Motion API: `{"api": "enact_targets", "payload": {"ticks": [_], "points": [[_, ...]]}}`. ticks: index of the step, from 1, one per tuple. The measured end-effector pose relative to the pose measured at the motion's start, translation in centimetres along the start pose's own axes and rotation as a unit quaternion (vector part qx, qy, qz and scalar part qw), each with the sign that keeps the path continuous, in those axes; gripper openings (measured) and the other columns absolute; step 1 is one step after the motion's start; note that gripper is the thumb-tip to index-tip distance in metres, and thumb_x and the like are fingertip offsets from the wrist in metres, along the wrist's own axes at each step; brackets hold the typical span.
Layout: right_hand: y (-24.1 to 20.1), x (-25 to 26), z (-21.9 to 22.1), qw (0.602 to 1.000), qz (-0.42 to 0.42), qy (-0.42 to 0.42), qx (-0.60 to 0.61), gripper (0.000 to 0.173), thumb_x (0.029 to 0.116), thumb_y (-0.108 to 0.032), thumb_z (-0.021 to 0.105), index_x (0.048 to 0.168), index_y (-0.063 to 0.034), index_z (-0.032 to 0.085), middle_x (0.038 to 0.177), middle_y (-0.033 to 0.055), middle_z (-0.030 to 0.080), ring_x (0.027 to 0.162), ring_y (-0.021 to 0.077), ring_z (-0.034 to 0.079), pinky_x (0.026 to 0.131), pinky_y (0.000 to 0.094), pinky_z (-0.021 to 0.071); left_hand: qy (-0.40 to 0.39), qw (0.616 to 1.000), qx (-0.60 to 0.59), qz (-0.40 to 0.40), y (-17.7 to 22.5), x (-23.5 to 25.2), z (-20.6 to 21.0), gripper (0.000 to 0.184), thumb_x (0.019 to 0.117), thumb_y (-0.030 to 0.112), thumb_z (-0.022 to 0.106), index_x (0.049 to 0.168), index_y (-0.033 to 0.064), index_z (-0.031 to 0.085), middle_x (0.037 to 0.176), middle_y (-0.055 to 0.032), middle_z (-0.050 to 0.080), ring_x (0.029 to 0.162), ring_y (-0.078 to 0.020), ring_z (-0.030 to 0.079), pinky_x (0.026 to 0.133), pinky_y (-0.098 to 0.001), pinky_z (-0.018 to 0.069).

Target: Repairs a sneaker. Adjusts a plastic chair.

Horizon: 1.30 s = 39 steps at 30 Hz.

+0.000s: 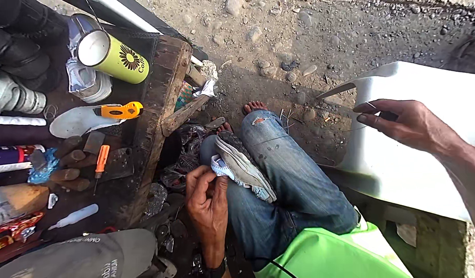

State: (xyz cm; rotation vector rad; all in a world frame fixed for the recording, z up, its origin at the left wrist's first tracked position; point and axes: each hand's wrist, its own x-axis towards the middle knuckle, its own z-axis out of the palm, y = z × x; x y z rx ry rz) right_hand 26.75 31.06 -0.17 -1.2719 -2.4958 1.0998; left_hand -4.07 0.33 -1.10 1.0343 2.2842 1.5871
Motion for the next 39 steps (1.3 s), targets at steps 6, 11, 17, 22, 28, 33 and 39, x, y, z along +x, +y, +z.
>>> {"api": "enact_targets", "payload": {"ticks": [6, 11, 17, 22, 28, 33, 39], "points": [[-13.0, 2.4, 10.3, 0.926, -0.251, -0.081, 0.271, 0.027, 0.1013, -0.024, 0.064, 0.117, -0.0052, 0.074, 0.105, 0.0009, 0.073, 0.083, 0.0009, 0.063, 0.072, 0.0195, 0.0544, -0.107, 0.978, -0.121, -0.129, 0.6, -0.2, -2.5, 0.016, 0.0978, 0.019, 0.068, 0.104, 0.0064, 0.076, 0.088, -0.0005, 0.075, 0.076, -0.0107, 0.071, 0.07, -0.0247, 0.0611], [-15.6, 4.2, 12.3, 0.929, -0.265, -0.142, 0.216, 0.027, 0.103, -0.033, 0.058, 0.095, -0.0126, 0.074, 0.074, -0.005, 0.066, 0.065, 0.0023, 0.059, 0.058, 0.0258, 0.0481, -0.086, 0.956, -0.221, -0.172, -0.9, -0.1, -2.4, 0.016, 0.0944, 0.028, 0.073, 0.087, 0.0157, 0.078, 0.081, 0.0044, 0.072, 0.072, -0.0026, 0.066, 0.067, -0.0179, 0.055], [-15.4, 4.5, 13.0, 0.913, -0.262, -0.161, 0.269, 0.021, 0.1009, -0.023, 0.06, 0.094, -0.0104, 0.075, 0.069, -0.0067, 0.062, 0.059, -0.0008, 0.053, 0.053, 0.0216, 0.0431, 0.006, 0.893, -0.388, -0.227, -1.9, -0.7, -1.7, 0.018, 0.0862, 0.024, 0.078, 0.071, 0.0168, 0.071, 0.064, 0.0081, 0.059, 0.054, 0.0003, 0.053, 0.053, -0.016, 0.044], [-15.9, 4.5, 13.5, 0.912, -0.292, -0.144, 0.249, 0.022, 0.102, -0.02, 0.058, 0.094, -0.0086, 0.076, 0.07, -0.0041, 0.065, 0.062, 0.0008, 0.056, 0.055, 0.0229, 0.0448, 0.05, 0.832, -0.498, -0.24, -2.5, -1.0, -1.3, 0.015, 0.0811, 0.017, 0.077, 0.069, 0.0151, 0.068, 0.062, 0.0057, 0.059, 0.054, -0.0023, 0.055, 0.053, -0.0176, 0.0456], [-16.5, 4.5, 13.6, 0.925, -0.269, -0.152, 0.221, 0.021, 0.1005, -0.024, 0.06, 0.091, -0.0133, 0.075, 0.066, -0.0082, 0.06, 0.058, -0.0002, 0.053, 0.053, 0.0236, 0.0417, 0.08, 0.803, -0.545, -0.226, -3.1, -1.5, -1.1, 0.017, 0.0822, 0.016, 0.074, 0.068, 0.013, 0.065, 0.061, 0.0044, 0.057, 0.055, -0.0047, 0.057, 0.056, -0.0192, 0.0472], [-15.9, 5.2, 12.6, 0.915, -0.249, -0.174, 0.267, 0.019, 0.0993, -0.021, 0.064, 0.089, -0.0103, 0.075, 0.064, -0.0085, 0.059, 0.054, -0.0026, 0.05, 0.048, 0.0177, 0.0412, -0.009, 0.967, -0.213, -0.143, 0.9, -1.7, -1.3, 0.06, 0.1002, 0.029, 0.065, 0.147, -0.0014, 0.042, 0.107, -0.0072, 0.069, 0.093, -0.0157, 0.068, 0.08, -0.0296, 0.0587], [-14.9, 4.9, 9.7, 0.937, -0.221, -0.15, 0.227, 0.01, 0.0949, -0.018, 0.069, 0.103, -0.0123, 0.067, 0.081, -0.0058, 0.064, 0.065, 0.0017, 0.06, 0.056, 0.019, 0.0519, 0.022, 0.973, -0.197, -0.116, 3.8, -0.1, 3.1, 0.086, 0.0911, -0.002, 0.068, 0.158, -0.0095, 0.015, 0.138, -0.0239, 0.057, 0.114, -0.0237, 0.068, 0.098, -0.0351, 0.0584]]}}
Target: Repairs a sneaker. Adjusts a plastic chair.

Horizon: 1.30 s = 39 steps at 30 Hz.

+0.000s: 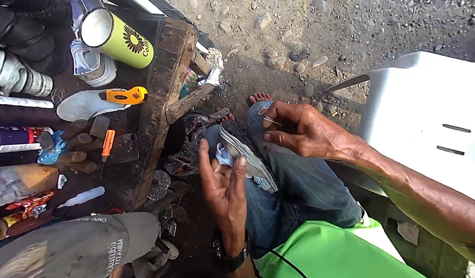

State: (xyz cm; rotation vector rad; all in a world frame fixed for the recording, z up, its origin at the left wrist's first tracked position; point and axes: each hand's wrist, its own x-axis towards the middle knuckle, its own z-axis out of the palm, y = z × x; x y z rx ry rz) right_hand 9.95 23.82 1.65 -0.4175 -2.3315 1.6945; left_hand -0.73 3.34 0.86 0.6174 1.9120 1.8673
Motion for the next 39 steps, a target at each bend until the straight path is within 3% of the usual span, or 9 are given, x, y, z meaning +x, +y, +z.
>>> {"api": "enact_targets", "payload": {"ticks": [2, 4, 5, 9, 13, 15, 29, 35, 39], "points": [[-0.1, -0.9, -1.7, 0.997, 0.032, 0.033, -0.064, 0.024, 0.0923, -0.018, 0.065, 0.116, -0.0143, 0.062, 0.095, -0.005, 0.064, 0.074, 0.0024, 0.06, 0.062, 0.0207, 0.0536, 0.018, 0.999, -0.036, -0.016, -0.2, 0.5, 0.2, 0.081, 0.0906, -0.008, 0.065, 0.158, -0.0075, 0.019, 0.137, -0.0227, 0.059, 0.114, -0.0231, 0.069, 0.098, -0.0347, 0.0581], [0.2, -1.8, -2.9, 0.995, 0.024, 0.035, -0.086, 0.039, 0.0972, -0.016, 0.058, 0.136, -0.0119, 0.059, 0.11, -0.0026, 0.066, 0.089, 0.0031, 0.065, 0.076, 0.022, 0.0587, 0.022, 0.997, -0.06, -0.035, -0.3, 0.8, 0.0, 0.075, 0.0908, -0.01, 0.063, 0.156, -0.0072, 0.025, 0.134, -0.022, 0.061, 0.112, -0.0234, 0.069, 0.097, -0.0352, 0.0589], [0.3, -2.1, -3.0, 0.996, 0.003, 0.031, -0.08, 0.042, 0.0992, -0.016, 0.057, 0.141, -0.0105, 0.059, 0.111, -0.0024, 0.067, 0.091, 0.0029, 0.065, 0.078, 0.0215, 0.059, 0.028, 0.996, -0.07, -0.047, -0.3, 0.8, 0.0, 0.073, 0.0908, -0.01, 0.062, 0.156, -0.0064, 0.028, 0.133, -0.0217, 0.061, 0.111, -0.0232, 0.069, 0.096, -0.0352, 0.059], [0.8, -2.4, -0.7, 0.996, -0.082, -0.021, -0.018, 0.029, 0.1013, -0.022, 0.064, 0.125, -0.007, 0.072, 0.1, -0.0023, 0.071, 0.084, -0.0005, 0.064, 0.073, 0.016, 0.0558, 0.056, 0.99, -0.115, -0.062, -0.3, 0.8, 0.2, 0.07, 0.0903, -0.013, 0.057, 0.154, -0.0056, 0.031, 0.139, -0.0201, 0.057, 0.117, -0.0221, 0.066, 0.1, -0.0348, 0.0562], [0.9, -1.8, 1.3, 0.987, -0.115, -0.008, -0.107, 0.029, 0.1052, -0.031, 0.056, 0.116, -0.0148, 0.077, 0.091, -0.0025, 0.069, 0.083, 0.0055, 0.063, 0.07, 0.0249, 0.052, 0.076, 0.986, -0.14, -0.05, -0.4, 0.7, 0.5, 0.06, 0.0903, -0.014, 0.056, 0.148, -0.0041, 0.043, 0.134, -0.0138, 0.062, 0.115, -0.0181, 0.066, 0.098, -0.0335, 0.0569], [1.0, -1.4, 1.5, 0.985, -0.122, -0.002, -0.126, 0.028, 0.106, -0.029, 0.054, 0.112, -0.0156, 0.078, 0.088, -0.0028, 0.068, 0.081, 0.0066, 0.063, 0.068, 0.0263, 0.0507, 0.073, 0.985, -0.145, -0.049, -0.5, 0.7, 0.4, 0.059, 0.0905, -0.013, 0.056, 0.147, -0.0029, 0.044, 0.134, -0.013, 0.062, 0.115, -0.0177, 0.066, 0.098, -0.0337, 0.0568], [0.9, -0.7, 1.5, 0.982, -0.124, -0.019, -0.144, 0.029, 0.1054, -0.027, 0.052, 0.112, -0.0168, 0.078, 0.084, -0.004, 0.065, 0.076, 0.0063, 0.061, 0.064, 0.0262, 0.0483, 0.065, 0.984, -0.163, -0.033, -1.0, 0.6, 0.1, 0.052, 0.0908, -0.011, 0.058, 0.142, -0.0025, 0.051, 0.129, -0.0134, 0.065, 0.113, -0.0195, 0.067, 0.097, -0.0358, 0.0574], [0.0, 0.4, 0.2, 0.961, -0.145, -0.103, -0.214, 0.032, 0.1058, -0.028, 0.048, 0.123, -0.0207, 0.074, 0.083, -0.0038, 0.062, 0.071, 0.0092, 0.06, 0.058, 0.0288, 0.0465, 0.076, 0.987, -0.141, 0.007, -1.3, 0.4, 0.2, 0.049, 0.0922, -0.009, 0.058, 0.141, -0.0024, 0.054, 0.13, -0.0124, 0.065, 0.113, -0.0197, 0.067, 0.097, -0.0368, 0.0574], [-1.1, 1.6, -0.5, 0.939, -0.158, -0.146, -0.267, 0.03, 0.105, -0.028, 0.048, 0.117, -0.0212, 0.075, 0.079, -0.0041, 0.062, 0.067, 0.0112, 0.061, 0.055, 0.0313, 0.0461, 0.102, 0.985, -0.138, 0.023, -1.4, 0.1, 1.3, 0.052, 0.0926, -0.01, 0.058, 0.143, 0.0002, 0.052, 0.129, -0.0078, 0.067, 0.113, -0.0162, 0.067, 0.098, -0.0335, 0.0569]]}}
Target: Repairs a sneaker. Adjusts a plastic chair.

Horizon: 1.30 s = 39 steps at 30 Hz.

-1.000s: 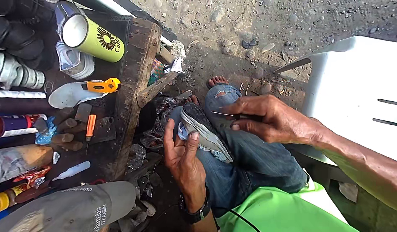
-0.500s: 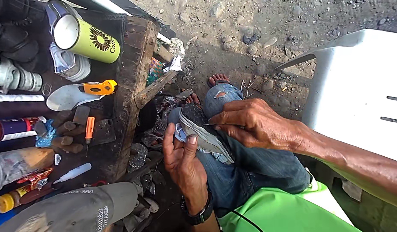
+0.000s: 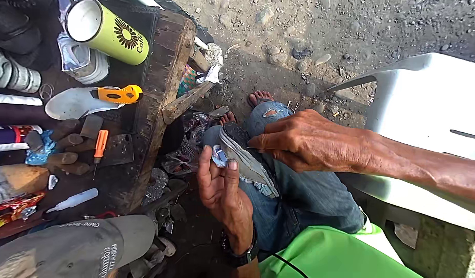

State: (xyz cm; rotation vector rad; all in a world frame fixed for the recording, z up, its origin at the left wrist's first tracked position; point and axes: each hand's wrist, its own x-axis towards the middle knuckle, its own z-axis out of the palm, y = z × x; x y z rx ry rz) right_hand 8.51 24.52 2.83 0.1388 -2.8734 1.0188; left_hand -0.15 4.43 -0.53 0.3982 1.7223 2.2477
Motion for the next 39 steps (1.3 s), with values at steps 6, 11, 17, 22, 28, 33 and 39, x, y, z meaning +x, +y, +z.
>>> {"api": "enact_targets", "payload": {"ticks": [6, 11, 17, 22, 28, 33, 39], "points": [[-0.8, 2.0, -2.0, 0.995, 0.003, -0.082, -0.058, 0.024, 0.1007, -0.027, 0.052, 0.107, -0.0218, 0.075, 0.075, -0.004, 0.06, 0.065, 0.0135, 0.061, 0.052, 0.0342, 0.0445, 0.019, 1.0, 0.003, 0.023, -0.6, -0.5, 1.0, 0.049, 0.0939, -0.01, 0.057, 0.142, -0.0017, 0.053, 0.125, -0.0065, 0.068, 0.11, -0.0133, 0.067, 0.097, -0.0308, 0.056], [-1.3, 3.2, -2.3, 0.99, 0.0, -0.11, -0.091, 0.021, 0.0993, -0.029, 0.054, 0.095, -0.0213, 0.073, 0.071, -0.0043, 0.057, 0.06, 0.0134, 0.058, 0.049, 0.0338, 0.0417, 0.029, 0.999, 0.008, 0.021, -0.6, -0.7, 1.3, 0.044, 0.0944, -0.009, 0.059, 0.137, -0.0005, 0.06, 0.123, -0.0041, 0.069, 0.105, -0.0107, 0.068, 0.093, -0.0277, 0.0569], [-1.3, 3.9, -2.1, 0.99, -0.01, -0.109, -0.087, 0.021, 0.099, -0.028, 0.054, 0.091, -0.0198, 0.072, 0.069, -0.0054, 0.057, 0.06, 0.0117, 0.058, 0.049, 0.0327, 0.0418, 0.02, 0.999, -0.005, 0.027, -0.9, -0.6, 0.9, 0.039, 0.094, -0.009, 0.06, 0.132, -0.0009, 0.065, 0.123, -0.0051, 0.07, 0.099, -0.0096, 0.068, 0.089, -0.0262, 0.0575], [-1.4, 4.4, -2.7, 0.987, -0.01, -0.124, -0.107, 0.021, 0.0981, -0.029, 0.056, 0.086, -0.0203, 0.071, 0.066, -0.0049, 0.056, 0.058, 0.0126, 0.058, 0.049, 0.0349, 0.0427, 0.003, 1.0, -0.015, 0.016, -0.7, -0.4, 0.8, 0.047, 0.0927, -0.011, 0.059, 0.14, -0.0068, 0.055, 0.126, -0.0104, 0.067, 0.104, -0.0136, 0.068, 0.094, -0.0294, 0.0571], [-1.2, 4.4, -2.9, 0.984, -0.026, -0.127, -0.12, 0.026, 0.1023, -0.033, 0.05, 0.095, -0.0213, 0.072, 0.065, -0.0044, 0.056, 0.057, 0.0137, 0.058, 0.047, 0.0352, 0.0425, 0.048, 0.995, -0.069, -0.049, 0.6, 0.2, 1.1, 0.075, 0.0882, -0.019, 0.058, 0.156, -0.0062, 0.029, 0.13, -0.0189, 0.065, 0.111, -0.0204, 0.069, 0.097, -0.0341, 0.0578], [-2.1, 4.5, -3.2, 0.972, 0.001, -0.187, -0.143, 0.023, 0.1, -0.032, 0.05, 0.089, -0.019, 0.066, 0.063, -0.0031, 0.054, 0.056, 0.0163, 0.057, 0.049, 0.0376, 0.0413, 0.041, 0.998, -0.039, -0.012, -0.1, -0.9, 1.9, 0.06, 0.0909, -0.016, 0.055, 0.149, -0.0128, 0.039, 0.138, -0.0207, 0.059, 0.117, -0.0192, 0.066, 0.1, -0.0316, 0.0555], [-1.6, 5.8, -2.6, 0.978, -0.037, -0.119, -0.167, 0.018, 0.087, -0.031, 0.062, 0.074, -0.0182, 0.063, 0.055, 0.0012, 0.053, 0.048, 0.0241, 0.06, 0.039, 0.0437, 0.0433, 0.067, 0.996, 0.014, 0.059, -1.1, -0.8, 2.6, 0.041, 0.0919, -0.01, 0.058, 0.133, -0.0089, 0.061, 0.131, -0.0115, 0.068, 0.109, -0.0047, 0.067, 0.094, -0.0233, 0.0548]]}}
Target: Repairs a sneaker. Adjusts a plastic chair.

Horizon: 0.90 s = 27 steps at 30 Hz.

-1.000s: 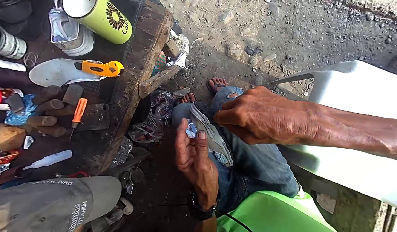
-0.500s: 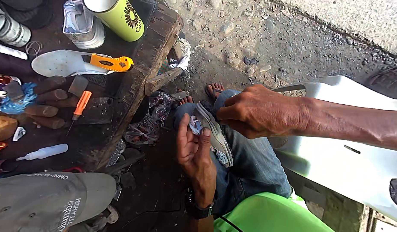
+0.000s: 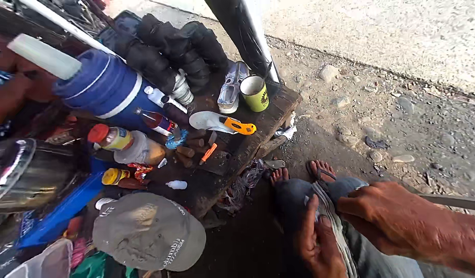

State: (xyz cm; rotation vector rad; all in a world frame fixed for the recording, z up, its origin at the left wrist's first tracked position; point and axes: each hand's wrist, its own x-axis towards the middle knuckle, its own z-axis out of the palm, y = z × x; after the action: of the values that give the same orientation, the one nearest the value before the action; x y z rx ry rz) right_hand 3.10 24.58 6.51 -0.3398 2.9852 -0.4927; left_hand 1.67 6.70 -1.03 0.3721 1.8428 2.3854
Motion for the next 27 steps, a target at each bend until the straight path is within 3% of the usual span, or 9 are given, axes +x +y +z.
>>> {"api": "enact_targets", "payload": {"ticks": [6, 11, 23, 27], "points": [[-0.5, 1.0, -1.2, 0.991, 0.047, -0.112, 0.051, 0.02, 0.0955, -0.027, 0.06, 0.084, -0.0122, 0.068, 0.066, 0.0112, 0.064, 0.064, 0.0356, 0.068, 0.053, 0.055, 0.0494, -0.003, 0.996, 0.089, 0.003, 0.3, 0.2, -0.1, 0.034, 0.0896, -0.01, 0.057, 0.121, -0.0105, 0.068, 0.103, -0.0149, 0.069, 0.09, -0.0063, 0.065, 0.083, -0.0222, 0.0558], [-0.6, 1.5, -1.3, 0.985, 0.075, -0.142, 0.069, 0.024, 0.0969, -0.029, 0.06, 0.085, -0.0106, 0.069, 0.07, 0.0135, 0.067, 0.071, 0.0376, 0.069, 0.058, 0.0579, 0.0508, -0.001, 0.994, 0.104, 0.019, -0.1, 0.1, -0.1, 0.031, 0.0888, -0.009, 0.058, 0.117, -0.0083, 0.071, 0.096, -0.0139, 0.067, 0.084, -0.0069, 0.063, 0.077, -0.0207, 0.0548], [-1.5, 1.7, -0.4, 0.988, 0.098, -0.115, 0.033, 0.026, 0.0931, -0.029, 0.06, 0.081, -0.0061, 0.064, 0.07, 0.0162, 0.065, 0.07, 0.0393, 0.069, 0.059, 0.0576, 0.0507, -0.007, 0.996, 0.091, 0.022, -0.7, 0.3, 0.2, 0.034, 0.0899, -0.007, 0.058, 0.123, -0.01, 0.067, 0.1, -0.0151, 0.067, 0.087, -0.0091, 0.063, 0.079, -0.0226, 0.0552], [0.3, -0.6, 1.1, 0.998, 0.056, -0.012, 0.03, 0.022, 0.0958, -0.027, 0.059, 0.083, -0.0104, 0.064, 0.067, 0.0108, 0.064, 0.06, 0.0335, 0.067, 0.049, 0.0528, 0.0497, -0.061, 0.997, 0.038, -0.032, 0.4, 0.7, -0.1, 0.051, 0.0897, -0.01, 0.057, 0.14, -0.014, 0.052, 0.129, -0.024, 0.063, 0.104, -0.0137, 0.066, 0.091, -0.029, 0.0561]]}}
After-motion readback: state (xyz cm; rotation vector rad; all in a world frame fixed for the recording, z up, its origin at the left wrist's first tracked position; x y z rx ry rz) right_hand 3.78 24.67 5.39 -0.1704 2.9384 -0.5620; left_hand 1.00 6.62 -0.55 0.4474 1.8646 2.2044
